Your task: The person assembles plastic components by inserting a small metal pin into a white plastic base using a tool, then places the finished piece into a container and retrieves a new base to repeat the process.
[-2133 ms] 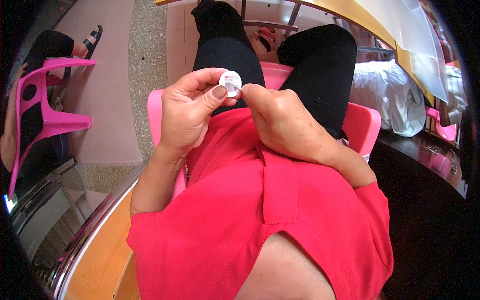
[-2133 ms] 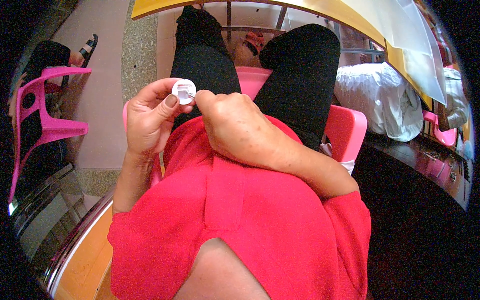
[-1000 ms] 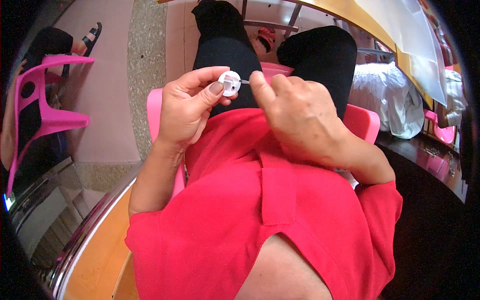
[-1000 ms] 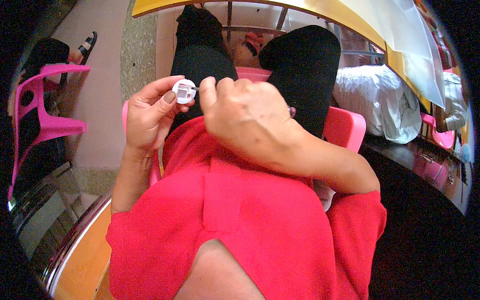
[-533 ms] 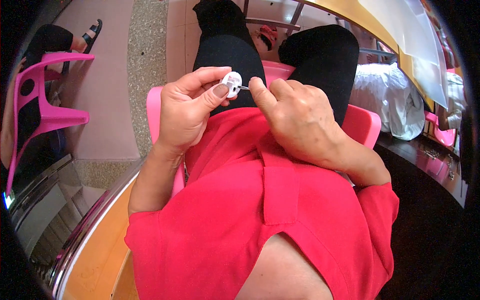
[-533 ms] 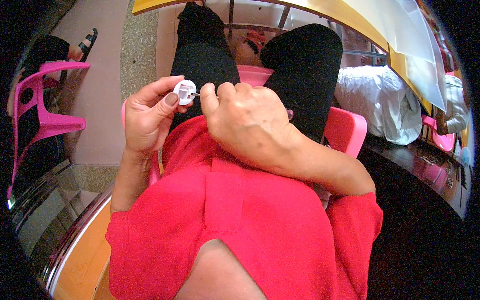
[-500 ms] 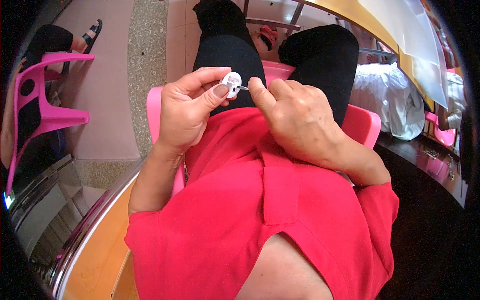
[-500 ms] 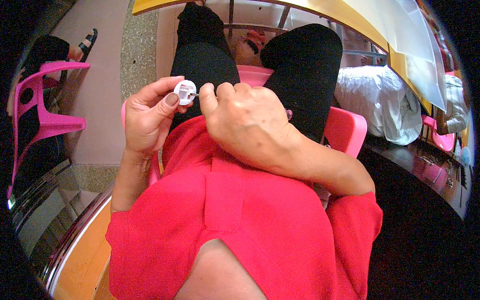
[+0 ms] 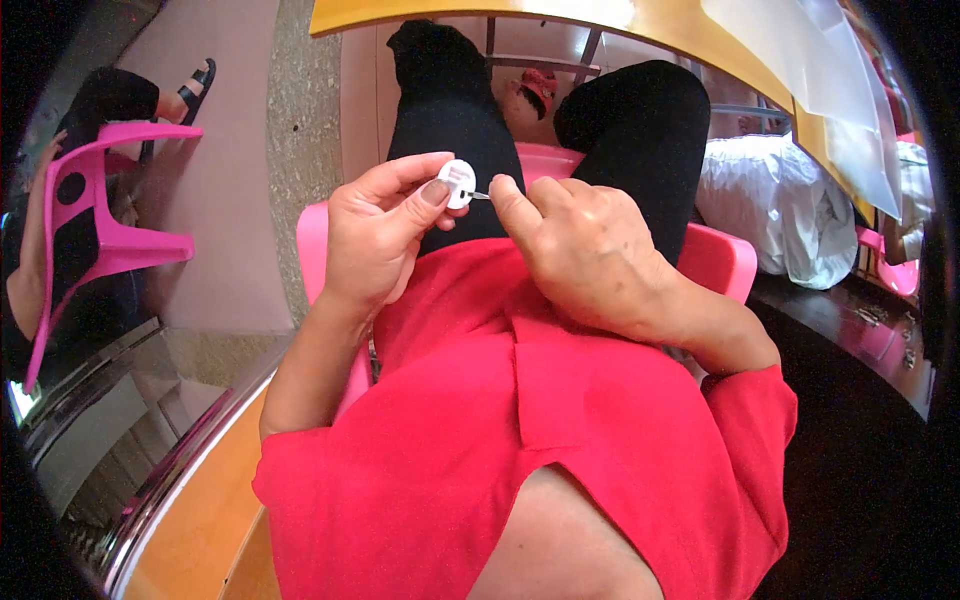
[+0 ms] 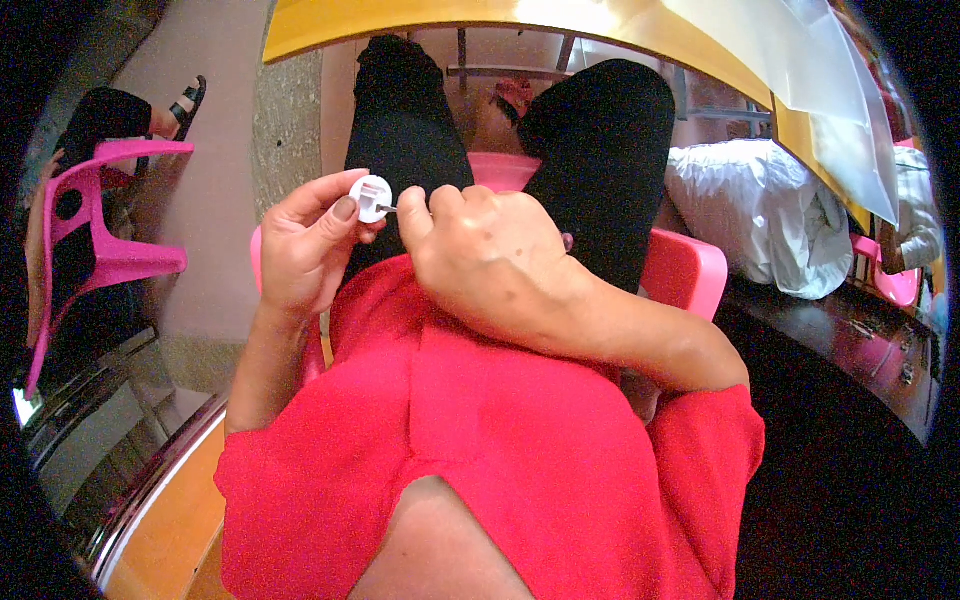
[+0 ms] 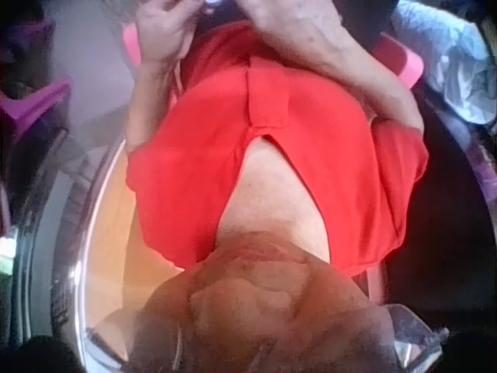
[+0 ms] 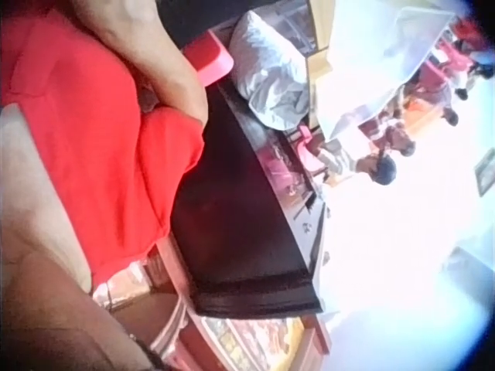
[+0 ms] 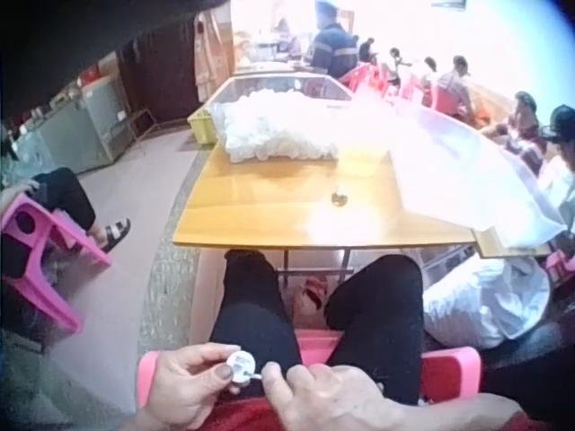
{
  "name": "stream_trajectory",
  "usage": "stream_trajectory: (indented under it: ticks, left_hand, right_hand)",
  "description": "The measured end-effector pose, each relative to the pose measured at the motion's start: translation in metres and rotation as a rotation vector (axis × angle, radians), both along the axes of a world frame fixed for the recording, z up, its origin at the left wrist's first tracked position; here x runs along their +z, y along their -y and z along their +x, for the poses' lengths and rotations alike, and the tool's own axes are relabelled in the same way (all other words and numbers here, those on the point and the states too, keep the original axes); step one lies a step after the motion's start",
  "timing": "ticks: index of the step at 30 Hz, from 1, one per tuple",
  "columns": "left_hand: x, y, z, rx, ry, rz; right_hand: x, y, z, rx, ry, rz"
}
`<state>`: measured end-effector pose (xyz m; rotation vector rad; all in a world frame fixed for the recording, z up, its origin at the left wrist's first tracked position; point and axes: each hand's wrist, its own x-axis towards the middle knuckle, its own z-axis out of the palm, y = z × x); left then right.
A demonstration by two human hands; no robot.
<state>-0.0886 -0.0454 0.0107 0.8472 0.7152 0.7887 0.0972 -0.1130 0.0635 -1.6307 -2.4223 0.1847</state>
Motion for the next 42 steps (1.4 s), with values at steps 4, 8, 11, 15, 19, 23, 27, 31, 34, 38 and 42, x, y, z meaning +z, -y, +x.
stream_trajectory:
  ticks: [4,8,11,15,19,23,27,31,34,38,42]
  left_hand:
    - [0.016,-0.014,0.017,-0.010,-0.014,0.008]
    - [0.039,-0.041,0.041,0.002,-0.121,0.136]
    - [0.069,-0.104,0.078,0.113,-0.247,0.359]
    - [0.131,-0.229,0.152,0.307,-0.375,0.860]
    - [0.182,-0.365,0.190,0.096,-0.582,0.996]
    - [0.128,-0.289,0.252,0.657,-0.583,1.888]
    - [0.036,-0.212,0.258,0.036,-0.689,1.666]
    - [0.013,-0.204,0.257,-0.059,-0.736,1.650]
    - [0.006,-0.198,0.246,-0.035,-0.680,1.333]
    - [0.029,-0.138,0.197,-0.203,-0.302,0.690]
    - [0.044,-0.068,0.133,-0.340,-0.035,0.484]
  right_hand:
    - [0.005,-0.004,0.019,-0.021,-0.014,0.016]
    - [0.004,0.004,0.039,-0.092,-0.078,-0.060]
    - [-0.026,0.000,0.060,-0.149,-0.143,-0.163]
    - [-0.053,-0.007,0.089,-0.256,-0.197,-0.164]
    - [-0.041,-0.011,0.102,-0.256,-0.224,-0.144]
    - [-0.033,-0.012,0.115,-0.290,-0.194,-0.153]
    - [-0.040,-0.017,0.115,-0.256,-0.269,-0.092]
    - [-0.035,-0.011,0.112,-0.255,-0.270,-0.086]
    - [-0.035,-0.014,0.111,-0.268,-0.309,-0.091]
    - [-0.033,-0.020,0.115,-0.370,-0.876,0.075]
    - [-0.014,-0.017,0.109,-0.491,-1.379,-0.317]
